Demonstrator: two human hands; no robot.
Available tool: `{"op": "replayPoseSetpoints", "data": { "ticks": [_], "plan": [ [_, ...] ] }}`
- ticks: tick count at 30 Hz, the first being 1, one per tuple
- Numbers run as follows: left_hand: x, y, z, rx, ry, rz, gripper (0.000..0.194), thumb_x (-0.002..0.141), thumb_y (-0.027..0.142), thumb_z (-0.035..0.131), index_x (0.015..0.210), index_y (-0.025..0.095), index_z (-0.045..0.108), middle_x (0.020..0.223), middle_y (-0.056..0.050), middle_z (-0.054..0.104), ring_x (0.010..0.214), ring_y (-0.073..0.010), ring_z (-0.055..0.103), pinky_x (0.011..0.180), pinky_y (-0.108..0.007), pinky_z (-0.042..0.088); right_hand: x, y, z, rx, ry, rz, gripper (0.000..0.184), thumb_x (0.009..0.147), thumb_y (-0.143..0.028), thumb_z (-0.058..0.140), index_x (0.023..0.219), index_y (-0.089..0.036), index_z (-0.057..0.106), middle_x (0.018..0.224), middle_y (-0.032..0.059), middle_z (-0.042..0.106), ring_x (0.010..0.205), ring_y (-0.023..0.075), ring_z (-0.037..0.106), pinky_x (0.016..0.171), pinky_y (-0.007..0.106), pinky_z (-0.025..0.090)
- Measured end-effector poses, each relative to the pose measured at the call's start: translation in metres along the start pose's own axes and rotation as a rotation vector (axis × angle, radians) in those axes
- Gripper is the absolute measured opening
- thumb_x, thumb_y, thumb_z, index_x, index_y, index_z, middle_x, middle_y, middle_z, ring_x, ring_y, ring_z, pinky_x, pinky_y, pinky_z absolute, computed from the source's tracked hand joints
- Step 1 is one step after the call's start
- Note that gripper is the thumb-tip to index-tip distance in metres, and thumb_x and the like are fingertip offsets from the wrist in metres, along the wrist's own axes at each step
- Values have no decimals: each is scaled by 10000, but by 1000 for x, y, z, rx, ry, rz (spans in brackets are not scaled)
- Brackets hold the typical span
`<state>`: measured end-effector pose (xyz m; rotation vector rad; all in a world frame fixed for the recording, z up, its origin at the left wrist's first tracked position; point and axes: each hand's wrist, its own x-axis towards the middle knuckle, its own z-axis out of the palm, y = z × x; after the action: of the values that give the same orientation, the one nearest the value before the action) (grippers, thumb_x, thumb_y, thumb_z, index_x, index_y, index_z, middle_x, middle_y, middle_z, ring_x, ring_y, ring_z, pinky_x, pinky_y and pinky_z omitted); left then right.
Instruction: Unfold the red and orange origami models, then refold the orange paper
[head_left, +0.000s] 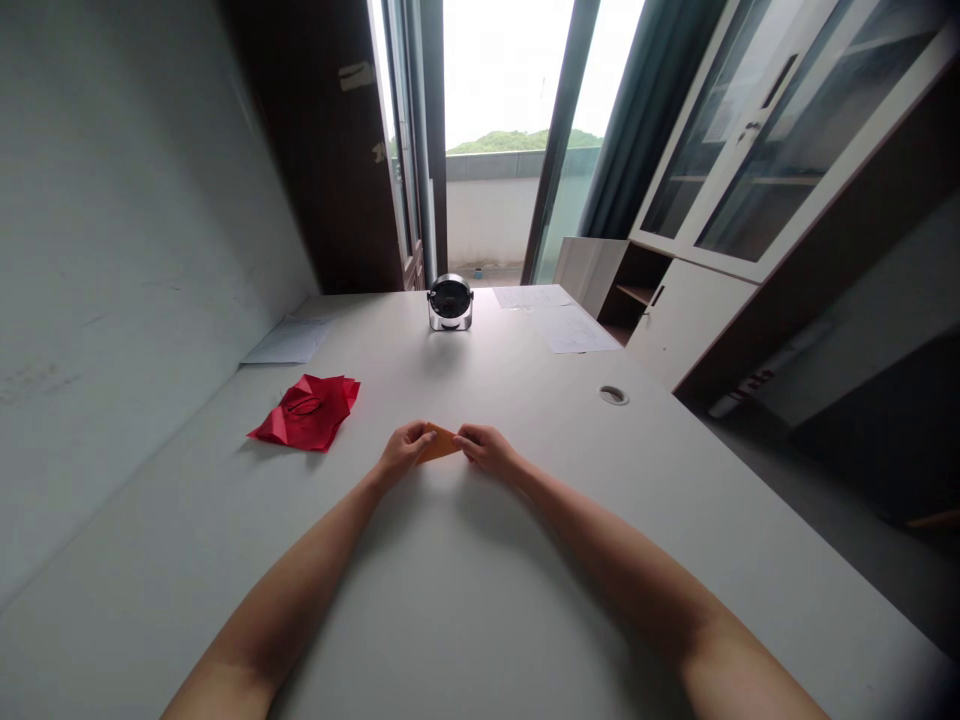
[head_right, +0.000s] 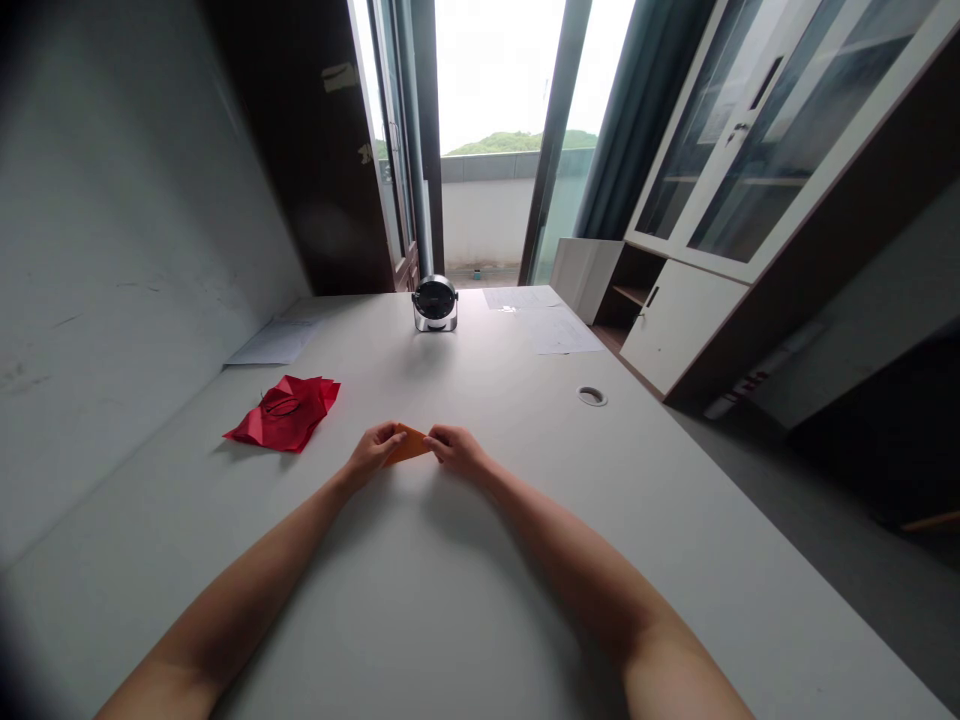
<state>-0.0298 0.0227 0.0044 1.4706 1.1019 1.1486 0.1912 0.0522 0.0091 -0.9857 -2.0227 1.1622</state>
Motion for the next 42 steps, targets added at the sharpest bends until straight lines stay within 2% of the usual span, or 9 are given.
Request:
{"op": "replayPoseSetpoints", "data": {
  "ticks": [10, 15, 21, 27, 33, 42],
  "plan": [
    [1, 4, 0, -62, 26, -17, 382, 826, 507, 694, 813, 128, 653, 733, -22, 620, 681, -138, 548, 629, -248, 403, 0, 5, 0, 18, -4, -15, 347, 892, -493, 569, 739, -182, 596, 592, -25, 570, 550, 114, 462, 552, 233, 344],
    [0, 4, -1, -117, 47, -36, 376, 836, 501, 692, 843, 127, 659, 768, -36, 639, 705, -146, 573, 658, -261, 443, 1, 5, -1, 132, -35, -32, 299, 871, -472, 611, 876, -175, 646, 679, 1, 627, 608, 126, 528, 597, 242, 394],
    [1, 3, 1, -120, 39, -57, 432, 802, 539, 711, 914, 122, 686, 810, -56, 684, 727, -168, 610, 671, -274, 462, 3, 6, 0, 338, -43, 21, 379, 835, -464, 646, 1072, -168, 652, 737, 23, 646, 684, 159, 600, 645, 276, 474],
    [2, 5, 0, -61, -12, -59, 422, 815, 531, 694, 933, 125, 703, 813, -53, 684, 745, -170, 609, 675, -266, 462, 3, 8, 0, 323, -72, -4, 369, 817, -458, 665, 1041, -165, 672, 737, 22, 639, 701, 157, 597, 677, 284, 474],
    [0, 7, 0, -77, 9, -45, 393, 827, 506, 696, 918, 124, 696, 790, -40, 668, 729, -159, 600, 666, -258, 450, 2, 7, -3, 322, -58, 1, 337, 832, -500, 658, 871, -166, 639, 731, 22, 637, 685, 143, 577, 659, 264, 447],
    [0, 10, 0, -105, 33, -65, 403, 801, 500, 731, 916, 115, 703, 840, -73, 698, 753, -179, 620, 696, -286, 465, 3, 5, -5, 320, -38, -8, 415, 831, -581, 656, 805, -172, 592, 695, 11, 625, 651, 134, 555, 636, 257, 425]
  ]
}}
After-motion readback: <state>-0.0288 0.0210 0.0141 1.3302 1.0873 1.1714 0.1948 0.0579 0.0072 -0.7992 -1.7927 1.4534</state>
